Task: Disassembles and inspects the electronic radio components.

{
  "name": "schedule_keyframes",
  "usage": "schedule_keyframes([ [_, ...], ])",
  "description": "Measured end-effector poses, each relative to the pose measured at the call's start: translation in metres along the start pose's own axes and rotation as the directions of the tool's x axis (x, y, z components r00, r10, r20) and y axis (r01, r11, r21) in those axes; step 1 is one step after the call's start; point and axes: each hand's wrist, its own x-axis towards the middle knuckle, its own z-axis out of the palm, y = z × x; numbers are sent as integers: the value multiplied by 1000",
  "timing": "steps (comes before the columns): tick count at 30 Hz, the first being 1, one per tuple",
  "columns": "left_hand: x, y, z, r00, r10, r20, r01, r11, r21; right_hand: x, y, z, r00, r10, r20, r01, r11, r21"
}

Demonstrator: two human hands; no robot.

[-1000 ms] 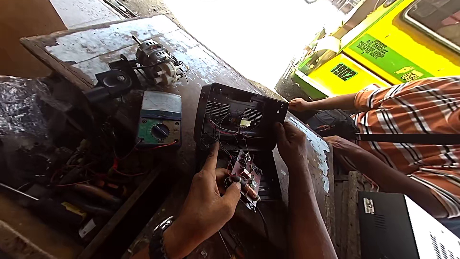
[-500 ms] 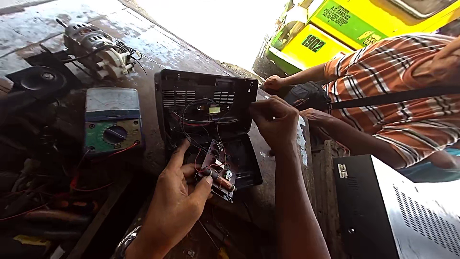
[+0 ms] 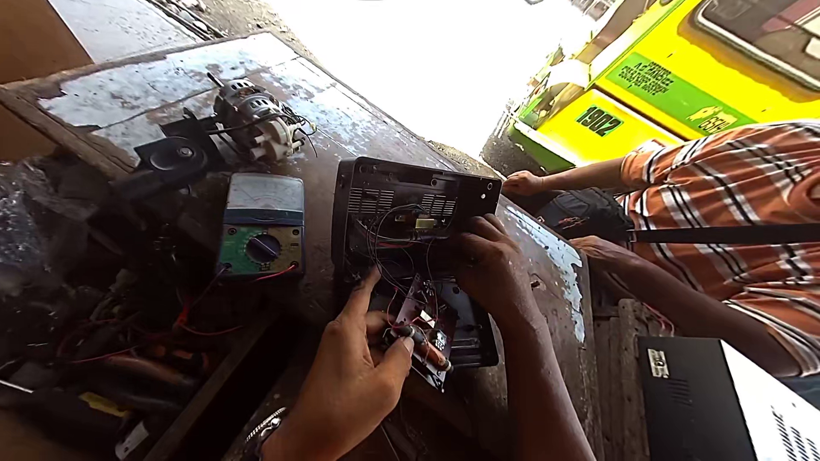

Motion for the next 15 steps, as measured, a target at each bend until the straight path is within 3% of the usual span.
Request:
schedule_keyframes([
  [6, -1, 0, 1, 1000, 10, -1, -10, 1000, -2, 0, 5, 1, 999, -6, 50, 6, 1000, -2],
  [15, -2, -1, 2, 1000, 14, -27, -14, 1000, 10, -4, 4, -11, 999, 29, -18, -29, 999, 14],
])
